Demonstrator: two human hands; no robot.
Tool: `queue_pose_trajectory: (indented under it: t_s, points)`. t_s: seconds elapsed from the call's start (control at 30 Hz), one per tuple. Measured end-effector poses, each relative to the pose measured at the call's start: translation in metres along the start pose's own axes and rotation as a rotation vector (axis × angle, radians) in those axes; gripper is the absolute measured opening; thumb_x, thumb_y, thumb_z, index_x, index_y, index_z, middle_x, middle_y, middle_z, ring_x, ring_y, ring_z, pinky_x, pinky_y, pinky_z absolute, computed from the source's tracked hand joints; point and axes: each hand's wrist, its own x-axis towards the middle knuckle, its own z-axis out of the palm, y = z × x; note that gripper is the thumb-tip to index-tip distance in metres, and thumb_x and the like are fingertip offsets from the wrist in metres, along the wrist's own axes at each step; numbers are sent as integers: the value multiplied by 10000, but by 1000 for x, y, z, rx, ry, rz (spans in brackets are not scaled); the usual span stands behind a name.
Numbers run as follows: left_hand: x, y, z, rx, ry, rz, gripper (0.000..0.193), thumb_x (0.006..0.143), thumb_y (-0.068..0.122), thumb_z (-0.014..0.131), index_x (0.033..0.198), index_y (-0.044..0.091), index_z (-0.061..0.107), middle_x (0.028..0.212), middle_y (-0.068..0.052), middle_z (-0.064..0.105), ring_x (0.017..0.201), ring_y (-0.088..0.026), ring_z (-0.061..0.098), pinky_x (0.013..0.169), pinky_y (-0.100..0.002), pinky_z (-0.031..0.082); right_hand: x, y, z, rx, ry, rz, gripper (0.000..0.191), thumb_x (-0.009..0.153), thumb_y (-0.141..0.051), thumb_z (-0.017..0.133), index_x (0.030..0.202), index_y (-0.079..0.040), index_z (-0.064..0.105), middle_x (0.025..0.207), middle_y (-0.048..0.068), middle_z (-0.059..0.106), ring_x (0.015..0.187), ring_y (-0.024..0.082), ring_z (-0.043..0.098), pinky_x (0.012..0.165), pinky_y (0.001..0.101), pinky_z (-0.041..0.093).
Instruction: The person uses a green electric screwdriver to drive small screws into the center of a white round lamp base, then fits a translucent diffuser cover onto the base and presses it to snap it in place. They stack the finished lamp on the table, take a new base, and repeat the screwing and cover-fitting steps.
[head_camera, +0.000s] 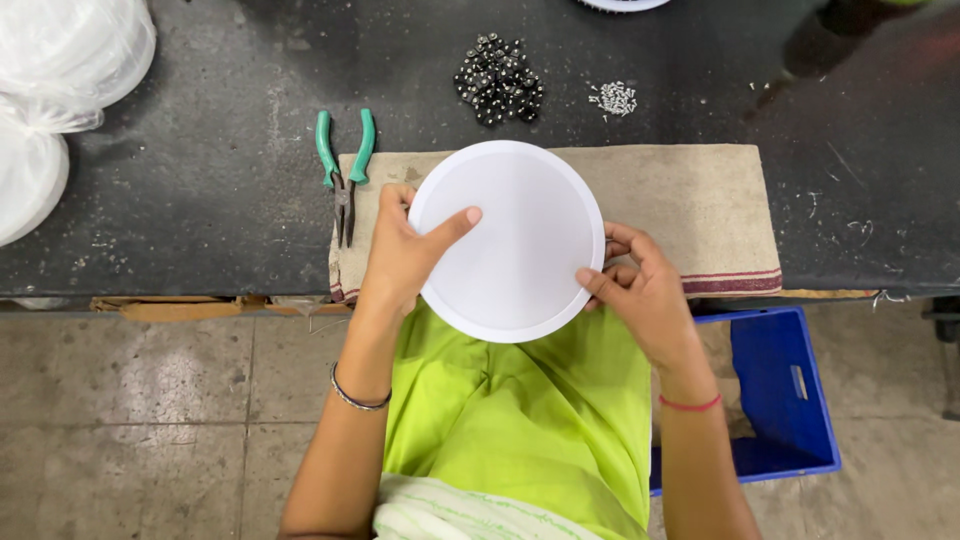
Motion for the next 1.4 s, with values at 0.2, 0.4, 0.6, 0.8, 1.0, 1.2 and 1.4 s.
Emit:
queue_pose_trajectory:
  t_s: [0.2, 0.4, 0.6, 0.8, 1.0, 1.2, 1.4]
  points:
    - [-33, 46, -13, -116, -114, 376, 636, 851, 64, 840, 1373, 40, 477, 1169, -128, 716, 1084, -169, 710, 930, -306, 598, 4, -31, 17, -75, 26, -342, 522, 941, -4, 786, 1355, 15, 470, 1245, 151, 624, 1135, 182, 661, 977, 309, 602]
    - [-49, 55, -13, 148, -154, 628, 535, 880, 44, 840, 1372, 36, 631, 1308, -98, 713, 1192, -179, 690, 1037, -312, 543, 6, -67, 35, -266, 58, -765, 618, 861, 66, 801, 1401, -23, 515, 1325, 144, 603, 1253, 239, 615, 1072, 343, 522]
    - [-51, 51, -24, 252, -218, 812, 450, 821, -25, 785, 1252, 83, 715, 1269, -87, 734, 1205, -272, 694, 1093, -376, 531, -1, -56, 47, -247, 42, -772, 469, 849, 134, 743, 1264, -78, 692, 1253, 104, 659, 1133, 191, 665, 946, 292, 570]
    - [-65, 57, -24, 369, -262, 993, 324, 829, 70, 805, 1140, 152, 767, 1254, -64, 732, 1133, -270, 712, 1041, -389, 540, -18, -44, 44, -285, 5, -796, 477, 838, 163, 710, 1234, -102, 702, 1219, 88, 666, 1125, 218, 672, 799, 246, 548]
    - [-68, 58, -25, 352, -275, 973, 330, 813, 86, 800, 1132, 168, 776, 1216, -39, 747, 1125, -254, 727, 1002, -374, 566, -22, -49, 47, -343, -28, -859, 468, 829, 110, 766, 1241, -101, 706, 1218, 73, 664, 1123, 233, 671, 925, 312, 576]
    - [-69, 51, -29, 312, -272, 955, 333, 783, 71, 805, 1105, 152, 783, 1179, -48, 761, 1099, -236, 744, 956, -348, 569, -23, -51, 49, -352, -34, -863, 462, 816, 86, 784, 1231, -103, 707, 1222, 72, 670, 1186, 248, 662, 951, 323, 573]
    - [-70, 48, -27, 262, -261, 958, 305, 784, 72, 832, 1077, 138, 781, 1154, -56, 765, 1078, -228, 754, 943, -341, 565, -22, -51, 48, -346, -47, -859, 481, 792, 115, 760, 1217, -106, 714, 1221, 70, 673, 1187, 250, 661, 952, 326, 578]
